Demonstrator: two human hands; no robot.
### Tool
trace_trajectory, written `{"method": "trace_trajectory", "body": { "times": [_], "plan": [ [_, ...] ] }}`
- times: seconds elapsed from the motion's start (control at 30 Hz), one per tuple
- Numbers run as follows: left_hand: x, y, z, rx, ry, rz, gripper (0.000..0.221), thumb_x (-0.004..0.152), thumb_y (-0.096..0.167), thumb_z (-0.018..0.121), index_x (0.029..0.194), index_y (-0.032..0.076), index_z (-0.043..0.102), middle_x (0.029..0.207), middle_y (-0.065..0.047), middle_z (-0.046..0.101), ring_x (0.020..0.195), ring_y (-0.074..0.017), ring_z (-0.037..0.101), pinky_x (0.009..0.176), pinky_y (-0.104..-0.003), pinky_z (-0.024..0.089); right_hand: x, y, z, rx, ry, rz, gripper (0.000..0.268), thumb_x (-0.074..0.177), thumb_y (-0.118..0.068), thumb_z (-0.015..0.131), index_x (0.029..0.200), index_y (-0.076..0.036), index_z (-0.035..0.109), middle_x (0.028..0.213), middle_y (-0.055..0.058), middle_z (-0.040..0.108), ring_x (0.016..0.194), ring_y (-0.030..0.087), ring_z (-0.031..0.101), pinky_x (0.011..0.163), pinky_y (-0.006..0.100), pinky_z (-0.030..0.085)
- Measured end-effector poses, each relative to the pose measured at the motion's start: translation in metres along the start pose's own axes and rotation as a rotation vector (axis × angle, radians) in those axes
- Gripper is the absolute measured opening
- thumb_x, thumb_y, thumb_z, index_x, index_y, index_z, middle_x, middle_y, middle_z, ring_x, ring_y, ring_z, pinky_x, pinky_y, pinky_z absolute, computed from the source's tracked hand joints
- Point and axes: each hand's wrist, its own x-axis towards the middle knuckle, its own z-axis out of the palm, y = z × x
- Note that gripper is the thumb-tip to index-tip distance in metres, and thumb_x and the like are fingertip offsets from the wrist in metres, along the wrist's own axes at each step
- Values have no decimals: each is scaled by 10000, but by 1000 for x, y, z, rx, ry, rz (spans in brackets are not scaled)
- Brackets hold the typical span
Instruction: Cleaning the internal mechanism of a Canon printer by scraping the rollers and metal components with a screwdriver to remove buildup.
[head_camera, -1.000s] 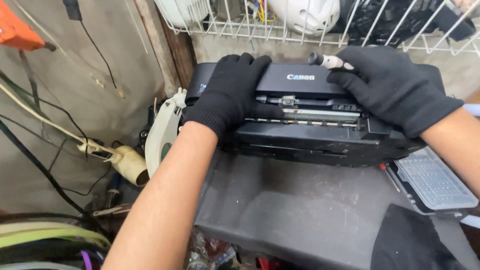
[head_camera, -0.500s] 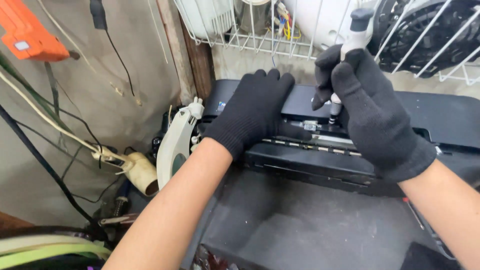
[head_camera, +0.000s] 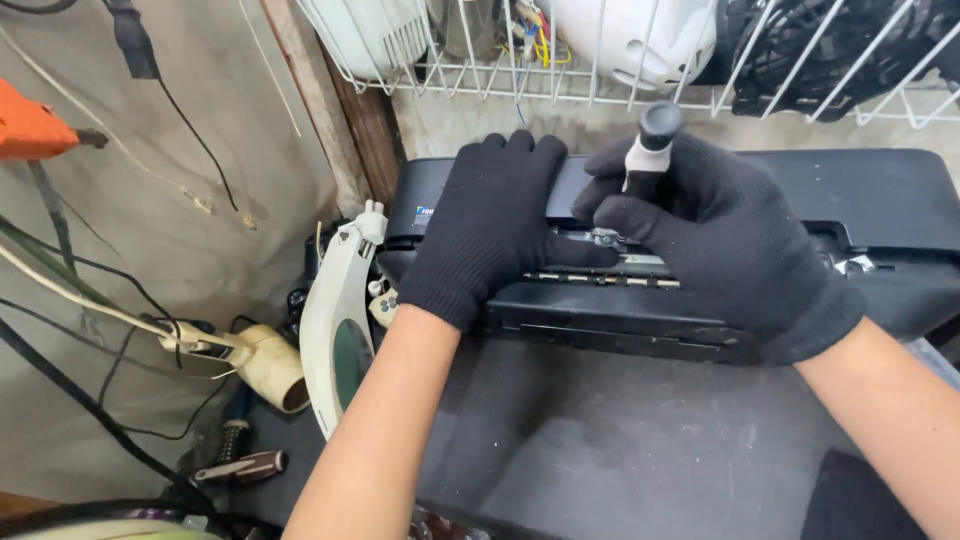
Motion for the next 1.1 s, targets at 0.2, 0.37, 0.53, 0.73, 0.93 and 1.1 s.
{"method": "trace_trajectory", "body": {
  "times": [0.2,0.37,0.53,0.73,0.93,1.1],
  "plan": [
    [-10,7,-8,39,55,29,1016,585,926,762,1105,68,607,983,-144,645,865,-378,617,748,-500,451,-5,-8,0,105,93,-7,149,1038,-49,568,1165,-17,497,995,163,697,964,259,770,904,336,626],
    [-10,11,-12,34,36,29,1065,586,912,770,1205,62,599,1031,-135,648,874,-367,618,761,-490,453,-7,10,2,172,88,-91,127,1074,-110,530,1164,-41,472,996,148,683,986,251,747,936,349,633],
    [-9,12,-10,37,35,22,1080,589,887,797,1236,47,593,1077,-147,658,895,-380,624,744,-504,461,-9,22,0,218,52,-95,188,1047,-137,550,1196,-33,501,994,160,705,1003,252,740,1003,369,638],
    [-7,6,-9,1,29,5,1022,578,900,787,1138,65,602,964,-144,635,838,-383,601,719,-500,445,-6,17,-1,140,62,-64,192,1048,-108,532,1199,8,510,1010,168,710,1007,270,764,886,315,639],
    [-5,3,-2,24,41,12,933,625,886,760,1063,81,587,940,-143,613,821,-389,584,701,-508,432,-5,19,-1,183,5,-61,324,1026,-78,536,1329,3,456,1050,182,708,1053,266,727,958,360,619],
    [-7,2,1,51,66,25,992,637,950,690,1067,61,597,950,-140,629,802,-377,600,686,-502,444,-7,39,-10,-25,-79,-397,804,957,183,683,1554,-78,211,997,166,663,1241,395,778,962,365,714]
  ]
}}
